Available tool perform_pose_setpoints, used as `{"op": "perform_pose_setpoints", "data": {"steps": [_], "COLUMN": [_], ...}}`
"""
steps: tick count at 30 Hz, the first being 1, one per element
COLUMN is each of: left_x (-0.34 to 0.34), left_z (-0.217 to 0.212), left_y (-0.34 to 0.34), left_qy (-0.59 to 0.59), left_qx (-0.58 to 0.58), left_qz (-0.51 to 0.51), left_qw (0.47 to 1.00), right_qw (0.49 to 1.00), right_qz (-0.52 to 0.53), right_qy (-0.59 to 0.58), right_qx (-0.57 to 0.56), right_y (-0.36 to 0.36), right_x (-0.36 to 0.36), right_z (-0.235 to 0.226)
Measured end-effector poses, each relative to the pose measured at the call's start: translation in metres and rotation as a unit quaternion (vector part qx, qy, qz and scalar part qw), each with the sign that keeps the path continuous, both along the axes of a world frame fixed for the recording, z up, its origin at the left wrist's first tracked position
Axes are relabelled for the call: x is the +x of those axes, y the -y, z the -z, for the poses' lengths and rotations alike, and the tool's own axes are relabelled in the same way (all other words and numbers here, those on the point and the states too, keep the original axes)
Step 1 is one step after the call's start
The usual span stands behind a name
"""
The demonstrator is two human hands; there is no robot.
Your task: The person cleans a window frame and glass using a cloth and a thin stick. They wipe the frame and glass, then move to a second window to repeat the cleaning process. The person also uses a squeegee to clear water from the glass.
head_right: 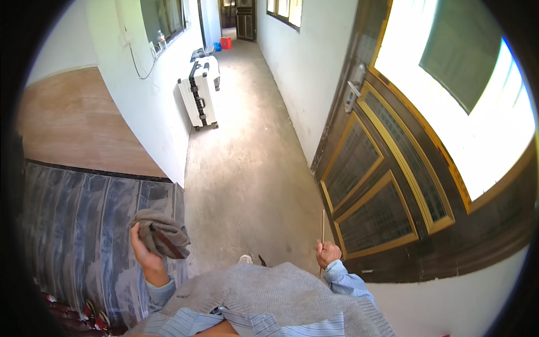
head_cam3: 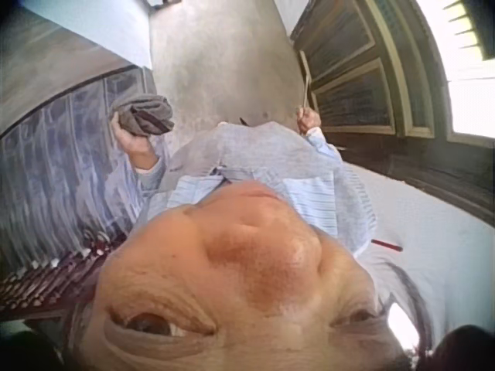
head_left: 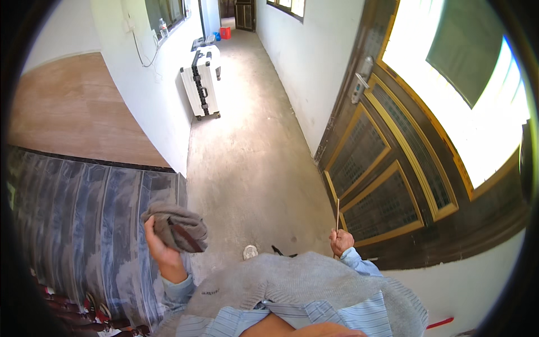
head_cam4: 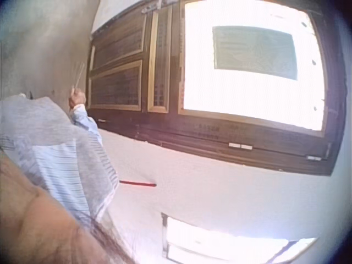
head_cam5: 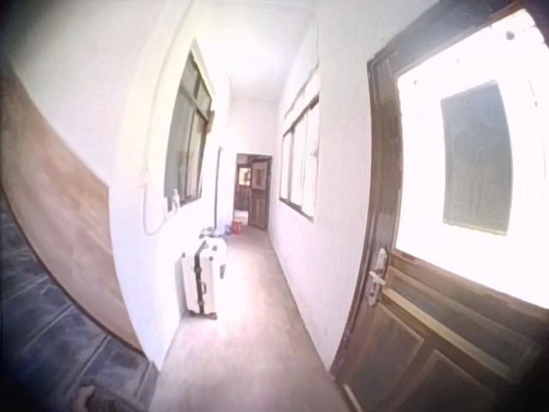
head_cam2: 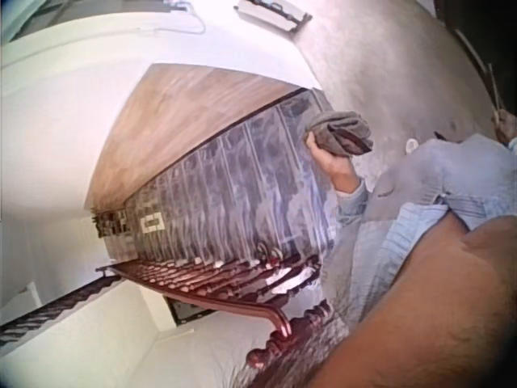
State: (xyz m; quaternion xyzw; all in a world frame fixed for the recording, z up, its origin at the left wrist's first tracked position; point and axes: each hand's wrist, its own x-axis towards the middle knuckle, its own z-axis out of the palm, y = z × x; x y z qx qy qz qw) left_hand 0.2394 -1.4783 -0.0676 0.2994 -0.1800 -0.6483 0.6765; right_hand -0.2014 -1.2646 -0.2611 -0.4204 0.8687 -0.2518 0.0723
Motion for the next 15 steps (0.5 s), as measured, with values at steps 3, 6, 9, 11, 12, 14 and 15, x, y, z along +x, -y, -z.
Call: {"op": "perform_pose_setpoints", "data": {"steps": [3, 6, 9, 11, 12, 14, 15], "left_x": [-0.026, -0.061, -0.097, -0.125, -0.142, -0.174, -0.190], "left_z": [-0.007, -0.012, -0.008, -0.008, -0.003, 0.007, 0.009], "left_y": [0.076, 0.139, 0.205, 0.240, 0.258, 0.296, 0.316], "left_qy": [-0.006, -0.019, -0.024, -0.047, -0.049, -0.063, -0.055], "left_qx": [0.044, 0.072, 0.098, 0.104, 0.105, 0.103, 0.102], "left_qz": [0.045, 0.096, 0.129, 0.162, 0.169, 0.184, 0.181], "left_qw": [0.998, 0.993, 0.987, 0.980, 0.979, 0.975, 0.977], "right_qw": [0.999, 0.996, 0.993, 0.985, 0.980, 0.981, 0.982], "right_qz": [0.038, 0.073, 0.113, 0.159, 0.184, 0.168, 0.159], "right_qy": [0.021, 0.038, 0.040, 0.051, 0.057, 0.060, 0.061], "right_qx": [0.024, 0.032, 0.016, 0.040, 0.054, 0.076, 0.087], "right_y": [0.047, 0.075, 0.102, 0.121, 0.133, 0.165, 0.185], "right_x": [0.002, 0.000, -0.013, -0.025, -0.036, -0.057, -0.070], "right_z": [0.008, 0.003, 0.011, 0.020, 0.021, 0.020, 0.022]}}
